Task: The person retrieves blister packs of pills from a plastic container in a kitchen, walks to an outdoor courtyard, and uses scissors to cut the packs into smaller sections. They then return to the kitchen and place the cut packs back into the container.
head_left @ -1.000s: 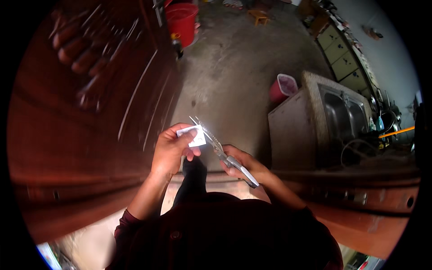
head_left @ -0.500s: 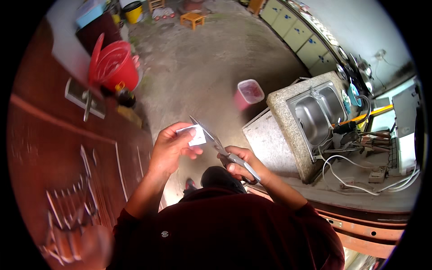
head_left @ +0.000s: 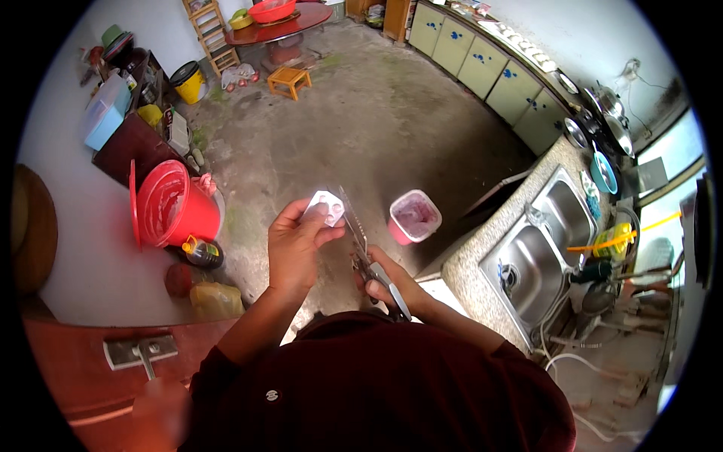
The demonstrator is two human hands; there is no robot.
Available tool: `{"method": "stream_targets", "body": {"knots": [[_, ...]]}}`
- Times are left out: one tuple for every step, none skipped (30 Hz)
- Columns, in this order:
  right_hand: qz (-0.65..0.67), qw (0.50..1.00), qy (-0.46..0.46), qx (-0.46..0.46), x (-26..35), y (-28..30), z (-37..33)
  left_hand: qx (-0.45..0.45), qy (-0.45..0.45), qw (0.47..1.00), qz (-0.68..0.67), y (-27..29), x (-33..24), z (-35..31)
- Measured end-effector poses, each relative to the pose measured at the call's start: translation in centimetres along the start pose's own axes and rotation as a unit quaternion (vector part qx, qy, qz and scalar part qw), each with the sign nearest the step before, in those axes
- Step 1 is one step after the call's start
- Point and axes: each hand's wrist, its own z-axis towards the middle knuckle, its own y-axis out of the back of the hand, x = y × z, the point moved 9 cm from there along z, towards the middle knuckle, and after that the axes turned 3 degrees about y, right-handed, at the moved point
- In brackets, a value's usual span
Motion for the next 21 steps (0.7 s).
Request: {"method": "stream_targets", "body": {"knots": [[0.010, 1.000, -0.016, 0.003, -0.4, 1.1, 1.8, 0.003, 0.003, 1.000, -0.002, -0.2, -0.2, 2.1], [0.026, 1.000, -0.011, 0.000, -0.7, 2.1, 3.7, 0.007, 0.006, 1.000, -0.004, -0.3, -0.5, 4.2], [0.042, 0.999, -0.009, -0.005, -1.2, 2.9, 5.7, 0.009, 0.011, 1.000, -0.008, -0.1, -0.6, 6.3], [0.057, 0.998, -0.006, -0.009, -1.7, 3.7, 7.7, 0.007, 0.020, 1.000, -0.011, 0.3, -0.5, 8.3], [0.075, 0.997, -0.007, -0.015, -2.1, 4.3, 9.5, 0.005, 0.030, 0.999, -0.013, 0.8, -0.4, 10.3], [0.088, 0.996, -0.003, -0.021, -2.2, 5.1, 11.5, 0.006, 0.036, 0.999, -0.017, 1.1, -0.8, 12.7], [0.102, 0.994, 0.001, -0.027, -2.3, 5.9, 13.6, -0.003, 0.050, 0.999, -0.007, 1.5, -1.2, 14.8], [0.103, 0.994, -0.009, -0.034, -2.4, 6.8, 15.9, 0.009, 0.051, 0.999, -0.011, 1.7, -1.6, 17.3], [0.102, 0.994, -0.018, -0.042, -2.1, 7.7, 18.1, 0.023, 0.051, 0.998, -0.016, 2.0, -2.1, 19.9], [0.101, 0.993, -0.026, -0.052, -2.0, 8.6, 20.3, 0.039, 0.051, 0.998, -0.021, 2.2, -2.7, 22.5], [0.081, 0.993, -0.012, -0.090, -2.3, 9.6, 22.7, 0.044, 0.056, 0.997, -0.021, 2.4, -3.2, 25.0], [0.085, 0.990, -0.012, -0.109, -2.1, 10.5, 25.0, 0.055, 0.058, 0.996, -0.025, 2.4, -4.0, 27.6], [0.089, 0.988, -0.012, -0.128, -1.8, 11.5, 27.2, 0.066, 0.059, 0.996, -0.030, 2.4, -4.6, 30.1], [0.094, 0.985, -0.012, -0.147, -1.7, 12.6, 29.3, 0.077, 0.062, 0.995, -0.033, 2.3, -5.4, 32.6], [0.115, 0.979, 0.019, -0.168, -1.6, 13.9, 31.6, 0.084, 0.059, 0.995, -0.023, 2.2, -6.4, 35.1], [0.120, 0.978, 0.006, -0.173, -1.4, 15.3, 33.3, 0.102, 0.052, 0.993, -0.007, 1.9, -7.4, 37.8], [0.105, 0.979, 0.016, -0.177, -0.4, 17.0, 35.2, 0.121, 0.046, 0.992, 0.010, 1.6, -8.3, 40.6], [0.097, 0.978, 0.021, -0.182, 0.1, 18.5, 36.7, 0.136, 0.047, 0.989, 0.029, 1.6, -8.5, 42.9], [0.086, 0.977, 0.014, -0.193, 0.5, 20.2, 38.0, 0.153, 0.056, 0.987, 0.011, 0.9, -8.9, 45.4], [0.067, 0.976, 0.018, -0.206, 1.0, 21.9, 39.3, 0.159, 0.051, 0.986, 0.005, 0.2, -9.3, 47.7], [0.053, 0.976, 0.012, -0.211, 1.6, 23.4, 40.3, 0.169, 0.049, 0.984, 0.000, -0.9, -9.6, 49.7]]}}
